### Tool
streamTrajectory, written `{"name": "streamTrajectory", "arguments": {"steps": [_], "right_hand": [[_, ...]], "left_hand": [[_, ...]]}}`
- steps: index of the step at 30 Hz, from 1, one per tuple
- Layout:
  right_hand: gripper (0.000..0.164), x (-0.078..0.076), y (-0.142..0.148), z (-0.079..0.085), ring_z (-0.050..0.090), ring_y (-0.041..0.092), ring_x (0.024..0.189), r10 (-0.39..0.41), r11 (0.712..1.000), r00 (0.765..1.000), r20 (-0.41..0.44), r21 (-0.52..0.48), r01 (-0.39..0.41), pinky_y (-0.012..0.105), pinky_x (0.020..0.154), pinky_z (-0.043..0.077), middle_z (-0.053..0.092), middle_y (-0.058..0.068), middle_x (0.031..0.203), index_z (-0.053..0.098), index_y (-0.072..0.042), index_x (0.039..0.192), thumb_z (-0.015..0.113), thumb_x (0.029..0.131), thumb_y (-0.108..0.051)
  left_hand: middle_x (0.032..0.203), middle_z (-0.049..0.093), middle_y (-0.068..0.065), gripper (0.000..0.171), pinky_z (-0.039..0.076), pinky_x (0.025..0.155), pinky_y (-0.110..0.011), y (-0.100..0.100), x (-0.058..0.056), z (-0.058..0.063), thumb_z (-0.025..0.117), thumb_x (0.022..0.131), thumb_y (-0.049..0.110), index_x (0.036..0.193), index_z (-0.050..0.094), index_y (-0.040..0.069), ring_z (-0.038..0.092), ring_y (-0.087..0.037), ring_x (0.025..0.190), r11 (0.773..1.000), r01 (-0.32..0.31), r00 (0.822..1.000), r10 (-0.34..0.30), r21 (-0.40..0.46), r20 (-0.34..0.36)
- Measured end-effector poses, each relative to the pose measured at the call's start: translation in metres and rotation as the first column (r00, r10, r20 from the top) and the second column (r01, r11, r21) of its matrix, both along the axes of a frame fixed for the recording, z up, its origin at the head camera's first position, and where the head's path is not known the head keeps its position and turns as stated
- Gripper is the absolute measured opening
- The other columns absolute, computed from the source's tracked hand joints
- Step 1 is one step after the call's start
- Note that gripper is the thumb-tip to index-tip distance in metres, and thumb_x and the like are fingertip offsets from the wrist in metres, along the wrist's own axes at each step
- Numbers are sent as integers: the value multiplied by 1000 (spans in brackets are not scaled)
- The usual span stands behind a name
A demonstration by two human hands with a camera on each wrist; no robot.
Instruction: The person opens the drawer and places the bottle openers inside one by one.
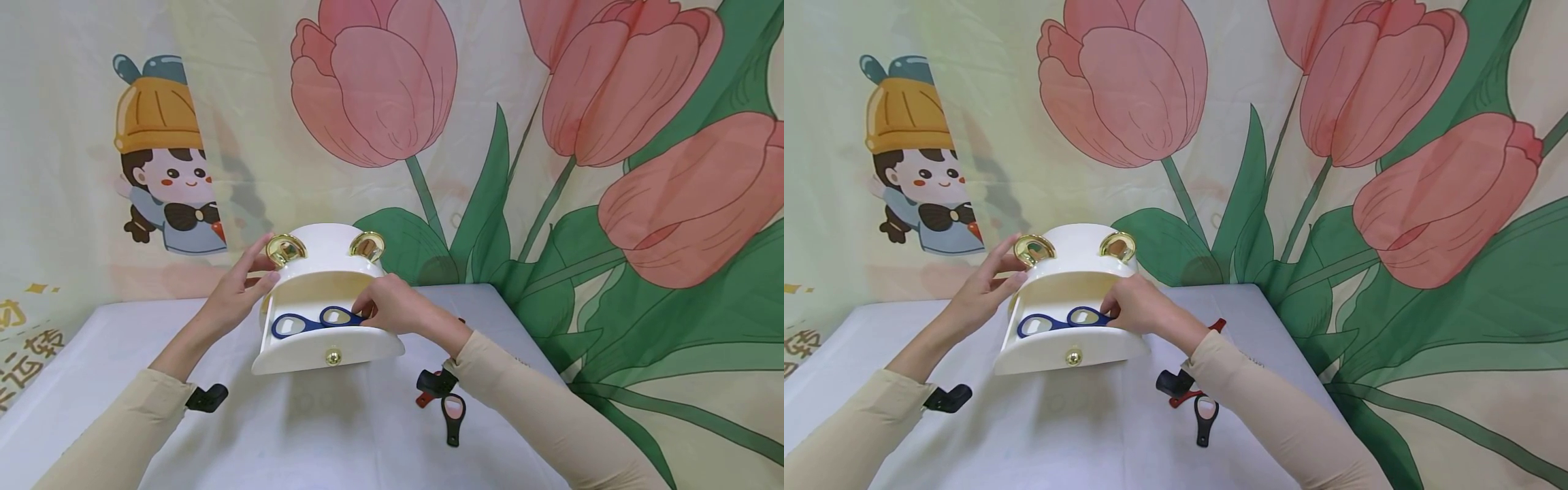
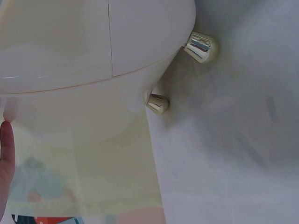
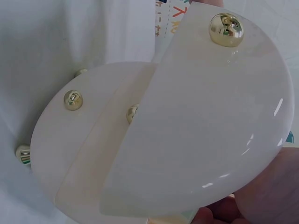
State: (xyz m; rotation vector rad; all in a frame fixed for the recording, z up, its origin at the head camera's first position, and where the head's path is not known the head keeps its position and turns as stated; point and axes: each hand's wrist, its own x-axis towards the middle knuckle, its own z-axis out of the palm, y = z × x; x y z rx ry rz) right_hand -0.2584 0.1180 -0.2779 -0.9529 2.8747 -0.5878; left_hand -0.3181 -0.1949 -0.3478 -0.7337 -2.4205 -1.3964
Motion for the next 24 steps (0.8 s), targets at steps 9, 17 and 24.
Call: {"name": "streamTrajectory", "arguments": {"steps": [9, 17, 24], "right_hand": [[19, 3, 10, 9, 67, 12, 80, -7, 999, 998, -58, -46, 4, 21, 70, 55, 76, -1, 90, 83, -7, 111, 83, 93, -14], [23, 15, 34, 20, 71, 15, 85, 11, 991, 990, -143, -131, -30, 22, 72, 57, 79, 4, 103, 81, -6, 115, 82, 93, -13], [22, 28, 59, 17, 69, 16, 81, -64, 985, 973, -221, -172, 26, 25, 64, 57, 76, 0, 94, 81, -7, 114, 81, 94, -14]], "left_hand": [[144, 53, -24, 75, 45, 107, -65, -1, 1, 0, 57, 111, 28, 171, 13, 40, 54, -43, 131, 1000, 1, 1000, -1, -4, 4], [143, 55, -22, 75, 45, 107, -55, -4, -1, 1, 58, 111, 27, 171, 15, 37, 54, -41, 133, 1000, -2, 1000, 2, -20, -12], [141, 57, -19, 74, 45, 99, -24, -4, -1, 3, 59, 111, 27, 172, 18, 32, 54, -35, 132, 999, -3, 1000, 3, -34, -24]]}}
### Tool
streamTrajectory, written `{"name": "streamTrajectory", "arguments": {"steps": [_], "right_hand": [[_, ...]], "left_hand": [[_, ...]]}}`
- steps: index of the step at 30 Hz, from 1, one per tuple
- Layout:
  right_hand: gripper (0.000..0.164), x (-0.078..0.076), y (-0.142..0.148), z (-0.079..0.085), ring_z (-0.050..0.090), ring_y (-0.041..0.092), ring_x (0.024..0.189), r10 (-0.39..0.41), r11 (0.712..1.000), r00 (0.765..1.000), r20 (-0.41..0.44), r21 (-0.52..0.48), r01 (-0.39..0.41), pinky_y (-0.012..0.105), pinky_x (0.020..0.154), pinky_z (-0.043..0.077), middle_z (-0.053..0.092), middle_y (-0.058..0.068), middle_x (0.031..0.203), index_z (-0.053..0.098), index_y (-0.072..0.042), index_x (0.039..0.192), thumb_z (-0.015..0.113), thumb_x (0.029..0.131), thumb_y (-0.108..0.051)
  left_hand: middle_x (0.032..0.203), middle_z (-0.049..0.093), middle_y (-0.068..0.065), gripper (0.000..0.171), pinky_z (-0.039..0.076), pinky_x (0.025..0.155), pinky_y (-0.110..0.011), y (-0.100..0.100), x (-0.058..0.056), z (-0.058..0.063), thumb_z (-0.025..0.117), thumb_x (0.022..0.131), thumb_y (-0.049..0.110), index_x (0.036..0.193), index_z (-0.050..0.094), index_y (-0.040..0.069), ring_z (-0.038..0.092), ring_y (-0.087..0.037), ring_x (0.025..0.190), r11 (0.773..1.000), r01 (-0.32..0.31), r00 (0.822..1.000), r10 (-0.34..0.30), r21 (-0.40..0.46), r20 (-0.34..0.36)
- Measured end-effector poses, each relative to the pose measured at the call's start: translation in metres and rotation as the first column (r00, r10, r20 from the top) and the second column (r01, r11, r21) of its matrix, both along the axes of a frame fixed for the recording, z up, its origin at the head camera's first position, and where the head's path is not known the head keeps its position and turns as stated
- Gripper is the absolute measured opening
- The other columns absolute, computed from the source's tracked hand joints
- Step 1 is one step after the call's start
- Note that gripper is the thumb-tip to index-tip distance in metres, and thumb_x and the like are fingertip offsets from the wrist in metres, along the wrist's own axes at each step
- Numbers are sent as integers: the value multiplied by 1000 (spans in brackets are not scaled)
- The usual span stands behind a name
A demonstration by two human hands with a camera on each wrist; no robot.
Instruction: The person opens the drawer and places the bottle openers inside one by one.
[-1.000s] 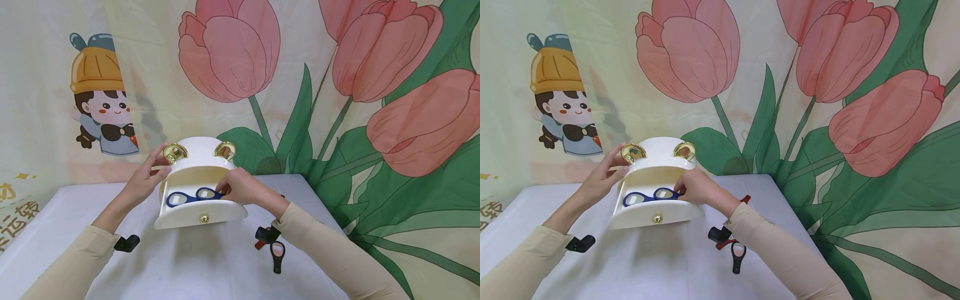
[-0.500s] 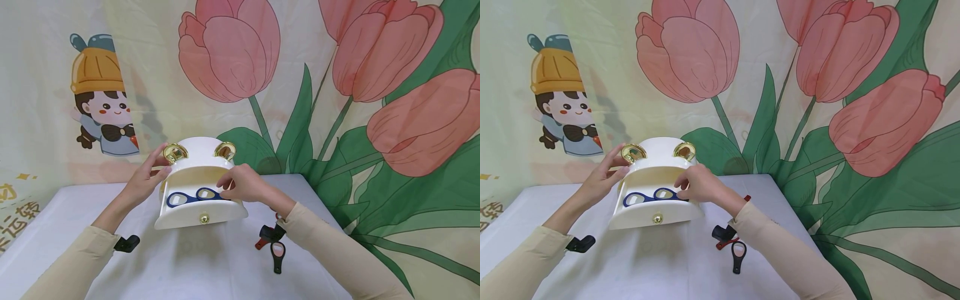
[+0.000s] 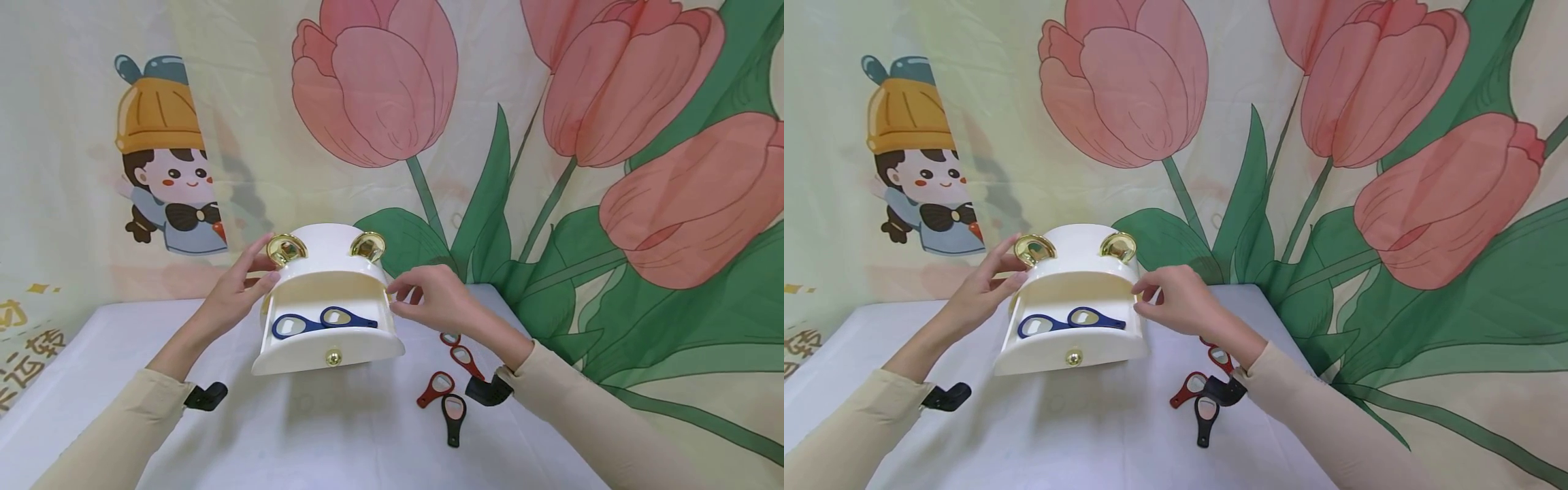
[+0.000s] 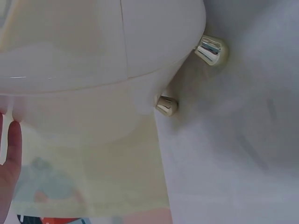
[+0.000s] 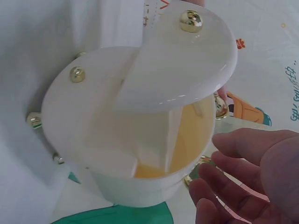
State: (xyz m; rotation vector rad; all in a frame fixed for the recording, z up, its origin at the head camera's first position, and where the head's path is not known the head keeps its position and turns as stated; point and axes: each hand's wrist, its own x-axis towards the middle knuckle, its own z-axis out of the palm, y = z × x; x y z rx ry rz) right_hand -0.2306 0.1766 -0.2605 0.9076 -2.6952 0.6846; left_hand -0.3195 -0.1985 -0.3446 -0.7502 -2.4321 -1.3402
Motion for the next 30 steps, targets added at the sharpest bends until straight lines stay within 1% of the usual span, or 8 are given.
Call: {"name": "streamTrajectory", "arguments": {"steps": [3, 5, 7, 12, 14, 20, 23, 30], "right_hand": [[18, 7, 12, -7, 67, 13, 79, -34, 999, 999, -11, -21, 34, 25, 61, 56, 75, -2, 92, 81, -9, 111, 80, 94, -15], [15, 12, 20, -13, 66, 12, 78, -52, 998, 999, -7, -37, 52, 25, 60, 57, 74, -3, 92, 81, -10, 109, 79, 95, -15], [13, 17, 27, -19, 66, 11, 78, -63, 997, 998, -7, -45, 62, 25, 61, 57, 75, -4, 93, 81, -12, 107, 79, 95, -15], [9, 27, 41, -37, 68, 8, 77, -61, 997, 998, 2, -52, 61, 25, 64, 57, 76, -6, 95, 82, -14, 105, 78, 96, -15], [9, 30, 43, -43, 69, 9, 77, -61, 996, 998, 24, -64, 62, 24, 65, 58, 76, -5, 96, 82, -14, 105, 78, 97, -14], [7, 32, 44, -60, 64, 7, 79, -52, 996, 996, 75, -69, 58, 25, 65, 57, 75, -9, 92, 83, -16, 101, 77, 97, -16], [8, 33, 41, -68, 64, 9, 79, -36, 997, 991, 127, -65, 44, 25, 63, 57, 74, -10, 91, 83, -16, 101, 77, 98, -19], [19, 37, 30, -80, 68, 12, 79, -30, 994, 961, 273, -96, 59, 28, 63, 57, 77, -10, 94, 84, -16, 108, 75, 100, -30]], "left_hand": [[140, 58, -18, 74, 45, 95, -14, 1, 1, 3, 60, 110, 26, 171, 19, 33, 55, -33, 131, 1000, 4, 1000, -4, -2, -10], [139, 59, -17, 75, 46, 95, -15, 2, 1, 5, 61, 110, 26, 171, 19, 35, 55, -32, 131, 1000, 1, 1000, -1, -9, -12], [139, 59, -17, 75, 49, 99, -24, 2, 3, 7, 61, 110, 28, 171, 19, 36, 56, -33, 132, 1000, -5, 1000, 5, -20, -10], [139, 58, -19, 75, 49, 107, -61, 3, 6, 9, 61, 110, 29, 170, 18, 39, 54, -39, 134, 1000, -11, 1000, 11, -26, 5], [139, 58, -20, 75, 47, 108, -66, 3, 6, 9, 61, 110, 29, 170, 18, 40, 54, -41, 135, 1000, -11, 1000, 12, -21, 6], [140, 57, -20, 76, 46, 108, -68, 3, 6, 10, 63, 109, 29, 170, 18, 41, 54, -42, 136, 1000, -18, 1000, 18, -20, 2], [139, 57, -20, 76, 46, 108, -68, 4, 6, 11, 62, 109, 29, 170, 18, 41, 53, -42, 136, 1000, -20, 1000, 20, -22, -1], [137, 58, -20, 75, 47, 107, -68, 6, 6, 13, 62, 109, 30, 170, 18, 41, 54, -41, 134, 999, -27, 1000, 27, -35, -3]]}}
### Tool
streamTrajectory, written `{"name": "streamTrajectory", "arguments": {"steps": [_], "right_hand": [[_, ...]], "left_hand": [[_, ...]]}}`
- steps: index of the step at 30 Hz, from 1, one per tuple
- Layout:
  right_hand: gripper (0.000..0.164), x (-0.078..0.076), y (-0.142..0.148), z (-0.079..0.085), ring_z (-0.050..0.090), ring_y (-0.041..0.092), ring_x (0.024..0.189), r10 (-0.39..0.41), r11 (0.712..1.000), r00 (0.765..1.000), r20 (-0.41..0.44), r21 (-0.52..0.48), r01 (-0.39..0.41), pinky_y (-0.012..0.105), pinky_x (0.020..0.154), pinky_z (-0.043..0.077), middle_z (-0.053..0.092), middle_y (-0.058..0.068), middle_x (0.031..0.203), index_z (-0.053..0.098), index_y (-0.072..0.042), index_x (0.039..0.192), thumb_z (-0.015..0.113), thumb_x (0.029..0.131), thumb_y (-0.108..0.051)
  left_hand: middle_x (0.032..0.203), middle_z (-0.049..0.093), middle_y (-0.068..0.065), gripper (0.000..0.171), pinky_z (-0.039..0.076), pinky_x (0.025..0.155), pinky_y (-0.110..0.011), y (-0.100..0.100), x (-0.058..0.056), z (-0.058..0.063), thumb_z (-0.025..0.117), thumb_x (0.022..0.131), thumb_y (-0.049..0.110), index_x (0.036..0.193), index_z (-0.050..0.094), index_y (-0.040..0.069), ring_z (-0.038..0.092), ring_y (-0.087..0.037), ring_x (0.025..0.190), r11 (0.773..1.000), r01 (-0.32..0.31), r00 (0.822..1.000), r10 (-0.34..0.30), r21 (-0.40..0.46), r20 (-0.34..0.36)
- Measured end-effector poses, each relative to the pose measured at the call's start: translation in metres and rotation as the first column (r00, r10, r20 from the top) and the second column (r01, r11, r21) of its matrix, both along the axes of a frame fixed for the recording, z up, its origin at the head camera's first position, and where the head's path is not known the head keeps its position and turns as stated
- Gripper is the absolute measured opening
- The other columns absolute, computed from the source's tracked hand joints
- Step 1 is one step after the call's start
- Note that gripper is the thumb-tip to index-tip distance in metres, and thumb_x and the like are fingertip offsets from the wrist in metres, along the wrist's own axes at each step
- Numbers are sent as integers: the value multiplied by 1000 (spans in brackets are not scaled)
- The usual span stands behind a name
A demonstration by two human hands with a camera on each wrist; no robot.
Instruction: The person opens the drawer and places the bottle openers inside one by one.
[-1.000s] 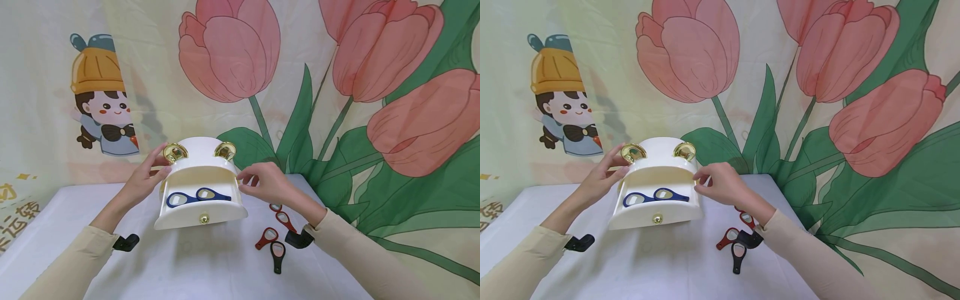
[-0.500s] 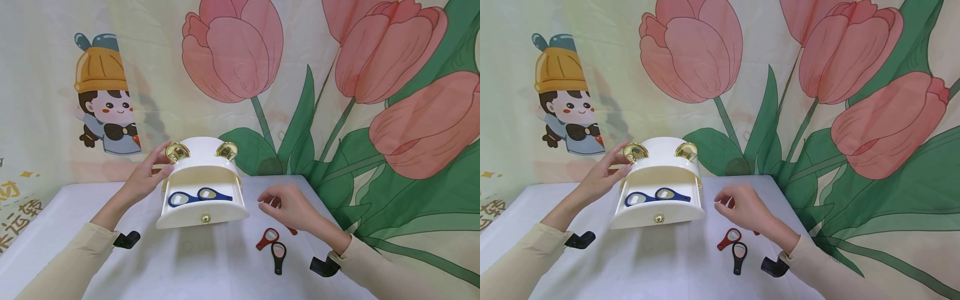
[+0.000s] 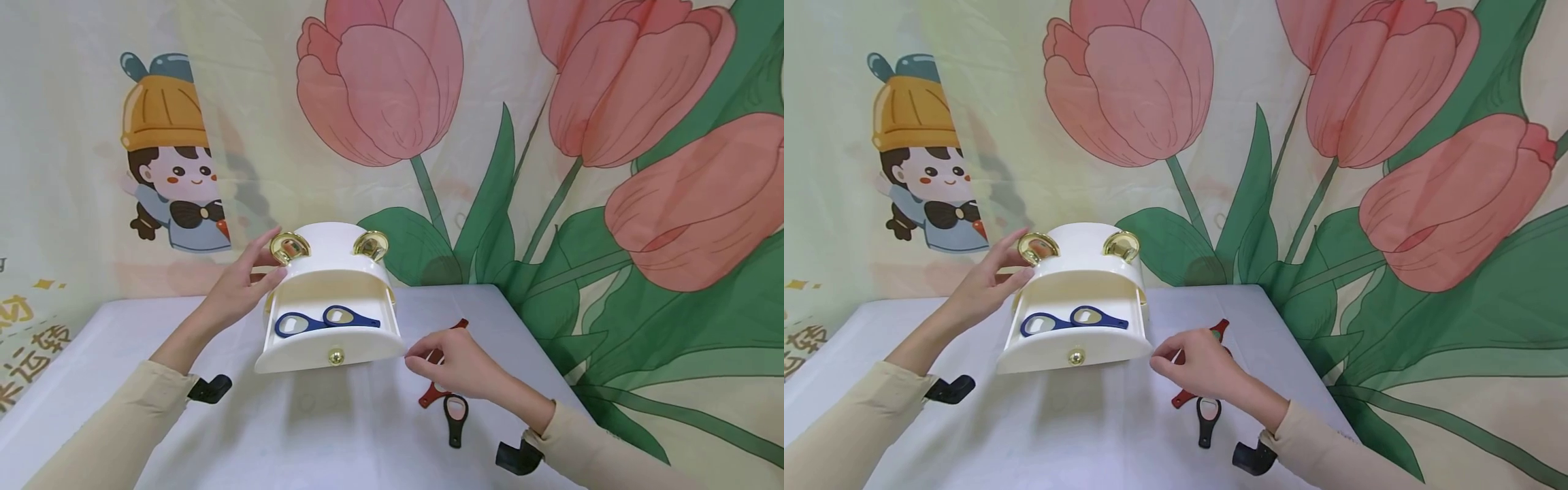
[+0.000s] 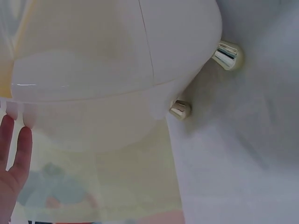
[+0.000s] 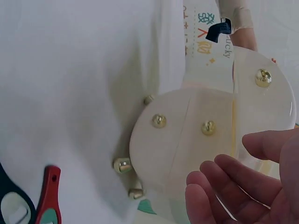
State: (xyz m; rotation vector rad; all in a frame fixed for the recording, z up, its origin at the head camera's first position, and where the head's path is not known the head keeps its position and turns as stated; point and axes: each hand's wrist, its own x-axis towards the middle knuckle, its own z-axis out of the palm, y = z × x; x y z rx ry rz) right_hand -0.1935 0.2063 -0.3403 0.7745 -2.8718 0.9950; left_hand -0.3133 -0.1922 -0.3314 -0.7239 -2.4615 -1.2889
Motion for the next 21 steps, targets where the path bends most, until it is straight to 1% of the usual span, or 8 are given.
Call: {"name": "streamTrajectory", "arguments": {"steps": [2, 5, 8, 11, 15, 18, 21], "right_hand": [[22, 2, -4, -1, 68, 12, 81, -10, 1000, 999, 39, -7, 11, 28, 66, 57, 77, -10, 95, 84, -16, 110, 75, 100, -33], [24, 6, -9, -4, 69, 12, 82, -12, 1000, 992, 125, -27, 16, 29, 69, 56, 77, -11, 93, 84, -17, 111, 73, 100, -36], [22, 9, -14, -7, 72, 14, 80, 20, 996, 972, 233, -89, 1, 32, 69, 59, 77, -8, 93, 83, -18, 111, 72, 101, -35], [22, 11, -21, -10, 74, 16, 78, 63, 986, 940, 334, -170, -6, 35, 69, 62, 78, -5, 94, 83, -19, 110, 70, 102, -35], [27, 13, -35, -11, 76, 22, 84, 133, 960, 888, 441, -278, -5, 36, 75, 64, 79, 0, 99, 81, -15, 115, 67, 105, -35], [32, 14, -47, -11, 77, 25, 90, 199, 929, 840, 506, -371, 3, 38, 81, 65, 80, 7, 107, 79, -10, 122, 64, 107, -34], [36, 15, -58, -11, 77, 23, 91, 270, 890, 796, 542, -457, 10, 39, 84, 64, 79, 12, 113, 75, -6, 129, 61, 109, -32]], "left_hand": [[138, 58, -21, 76, 46, 107, -68, 0, 0, 0, 62, 109, 31, 170, 18, 40, 54, -42, 134, 1000, -2, 1000, 2, -4, 2], [138, 57, -21, 76, 46, 108, -69, 1, 0, 0, 61, 109, 32, 171, 17, 38, 53, -42, 135, 1000, -8, 1000, 8, -12, 2], [138, 56, -22, 77, 46, 108, -70, 2, -1, 0, 61, 109, 32, 171, 15, 38, 53, -43, 135, 1000, -6, 1000, 6, -19, -3], [139, 55, -23, 78, 45, 108, -71, 2, -1, 0, 60, 110, 30, 171, 11, 40, 53, -44, 135, 1000, 3, 1000, -3, -26, -9], [144, 53, -24, 77, 45, 108, -71, 1, 0, -1, 58, 111, 30, 171, 12, 41, 51, -44, 136, 999, 16, 1000, -17, -35, -9], [147, 51, -24, 75, 46, 107, -71, 1, -1, -1, 58, 111, 30, 171, 13, 41, 51, -44, 137, 999, 21, 1000, -21, -35, -5], [147, 51, -24, 75, 45, 108, -71, 1, 0, -1, 58, 111, 31, 170, 14, 42, 51, -44, 137, 999, 23, 1000, -23, -32, -3]]}}
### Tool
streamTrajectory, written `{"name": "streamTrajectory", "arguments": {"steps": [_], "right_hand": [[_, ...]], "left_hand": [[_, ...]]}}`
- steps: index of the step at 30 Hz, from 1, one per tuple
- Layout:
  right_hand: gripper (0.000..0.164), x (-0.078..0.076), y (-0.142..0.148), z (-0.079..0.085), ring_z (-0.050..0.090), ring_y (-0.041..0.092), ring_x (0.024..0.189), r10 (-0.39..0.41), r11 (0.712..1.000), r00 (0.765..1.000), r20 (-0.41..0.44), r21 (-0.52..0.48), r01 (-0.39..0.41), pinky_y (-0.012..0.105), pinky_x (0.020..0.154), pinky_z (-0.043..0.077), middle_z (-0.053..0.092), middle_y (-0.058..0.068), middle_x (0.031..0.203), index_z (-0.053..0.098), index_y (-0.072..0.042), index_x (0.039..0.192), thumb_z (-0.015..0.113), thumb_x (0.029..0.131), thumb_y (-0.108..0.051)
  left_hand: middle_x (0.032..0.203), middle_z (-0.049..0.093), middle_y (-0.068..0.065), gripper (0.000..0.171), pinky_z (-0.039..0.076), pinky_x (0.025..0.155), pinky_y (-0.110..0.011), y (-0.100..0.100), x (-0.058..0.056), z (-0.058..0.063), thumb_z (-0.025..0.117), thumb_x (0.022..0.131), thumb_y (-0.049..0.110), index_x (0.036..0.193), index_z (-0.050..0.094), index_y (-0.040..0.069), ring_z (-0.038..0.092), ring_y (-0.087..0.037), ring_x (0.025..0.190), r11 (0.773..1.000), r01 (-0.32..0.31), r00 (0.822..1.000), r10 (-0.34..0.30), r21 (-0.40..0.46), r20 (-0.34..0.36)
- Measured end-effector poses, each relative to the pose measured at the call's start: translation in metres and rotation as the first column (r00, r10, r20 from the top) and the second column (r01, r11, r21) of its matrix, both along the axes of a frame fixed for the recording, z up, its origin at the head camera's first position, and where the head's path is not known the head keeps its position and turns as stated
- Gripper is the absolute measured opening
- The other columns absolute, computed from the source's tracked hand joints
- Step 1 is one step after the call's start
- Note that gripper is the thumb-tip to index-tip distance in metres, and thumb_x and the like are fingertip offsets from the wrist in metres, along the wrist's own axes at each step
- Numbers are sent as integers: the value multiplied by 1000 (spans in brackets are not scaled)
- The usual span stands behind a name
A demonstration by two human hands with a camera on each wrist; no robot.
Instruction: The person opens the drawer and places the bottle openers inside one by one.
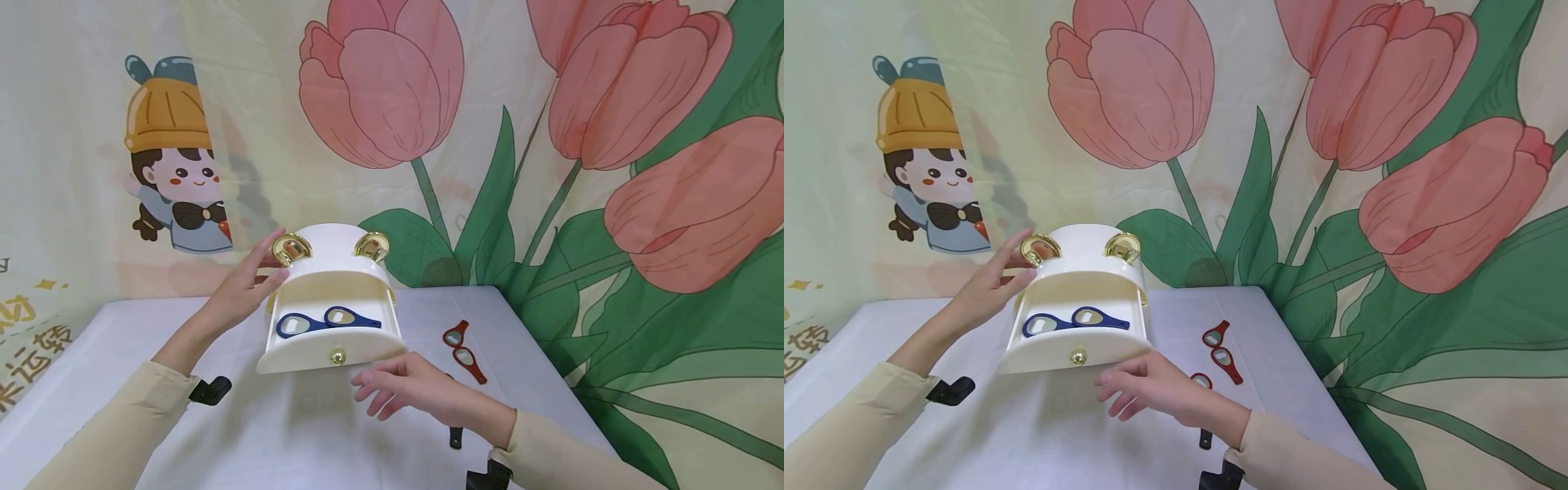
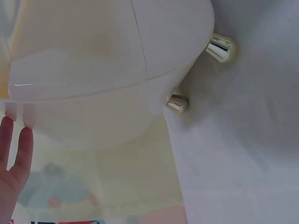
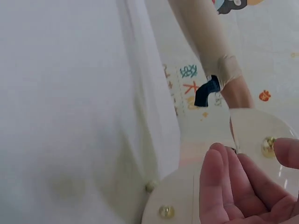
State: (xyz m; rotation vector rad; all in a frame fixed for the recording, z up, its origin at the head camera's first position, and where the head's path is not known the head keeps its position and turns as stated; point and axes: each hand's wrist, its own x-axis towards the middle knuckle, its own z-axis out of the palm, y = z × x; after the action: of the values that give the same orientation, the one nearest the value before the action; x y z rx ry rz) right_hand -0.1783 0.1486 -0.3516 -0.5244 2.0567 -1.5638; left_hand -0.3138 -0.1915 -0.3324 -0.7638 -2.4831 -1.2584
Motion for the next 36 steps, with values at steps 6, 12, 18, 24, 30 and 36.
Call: {"name": "streamTrajectory", "arguments": {"steps": [6, 12, 18, 24, 30, 36], "right_hand": [[44, 0, -19, 1, 76, 16, 92, 40, 988, 993, 115, -156, -22, 35, 87, 63, 76, 16, 122, 68, 2, 136, 56, 110, -31], [47, 1, -34, 2, 76, 13, 88, 35, 969, 975, 221, -247, 22, 30, 85, 62, 76, 13, 121, 65, 3, 135, 59, 109, -35], [48, -1, -43, 0, 77, 12, 86, 13, 948, 955, 297, -308, 82, 28, 83, 62, 78, 7, 114, 65, 4, 134, 62, 107, -36], [45, -1, -46, -3, 76, 10, 85, -8, 935, 947, 322, -334, 121, 27, 84, 62, 78, 6, 111, 66, 3, 133, 64, 107, -34], [43, -1, -48, -3, 76, 10, 86, -18, 926, 949, 314, -353, 134, 26, 85, 62, 78, 4, 108, 67, 3, 132, 63, 107, -32], [47, -5, -51, -3, 76, 10, 86, -23, 925, 953, 303, -355, 135, 25, 85, 62, 78, 5, 109, 66, 5, 135, 62, 108, -33]], "left_hand": [[149, 50, -24, 75, 45, 108, -71, 1, 0, 0, 59, 111, 31, 170, 14, 43, 50, -44, 138, 1000, 4, 1000, -4, 12, 12], [150, 50, -23, 75, 45, 108, -71, 1, 0, -1, 59, 111, 30, 170, 14, 42, 50, -44, 138, 1000, 1, 1000, -1, 18, 15], [150, 49, -23, 75, 45, 108, -71, 2, 1, -1, 59, 110, 31, 170, 14, 42, 50, -44, 139, 1000, -1, 1000, 0, 24, 19], [150, 49, -23, 76, 44, 109, -71, 2, 1, -1, 59, 110, 31, 170, 14, 42, 49, -44, 139, 1000, -7, 1000, 6, 26, 24], [151, 48, -23, 76, 44, 109, -71, 2, 0, -1, 59, 110, 32, 170, 14, 41, 49, -44, 140, 1000, -10, 1000, 9, 25, 25], [150, 49, -24, 75, 44, 109, -71, 1, 0, -2, 59, 110, 32, 170, 15, 43, 49, -45, 139, 1000, -10, 1000, 10, 26, 20]]}}
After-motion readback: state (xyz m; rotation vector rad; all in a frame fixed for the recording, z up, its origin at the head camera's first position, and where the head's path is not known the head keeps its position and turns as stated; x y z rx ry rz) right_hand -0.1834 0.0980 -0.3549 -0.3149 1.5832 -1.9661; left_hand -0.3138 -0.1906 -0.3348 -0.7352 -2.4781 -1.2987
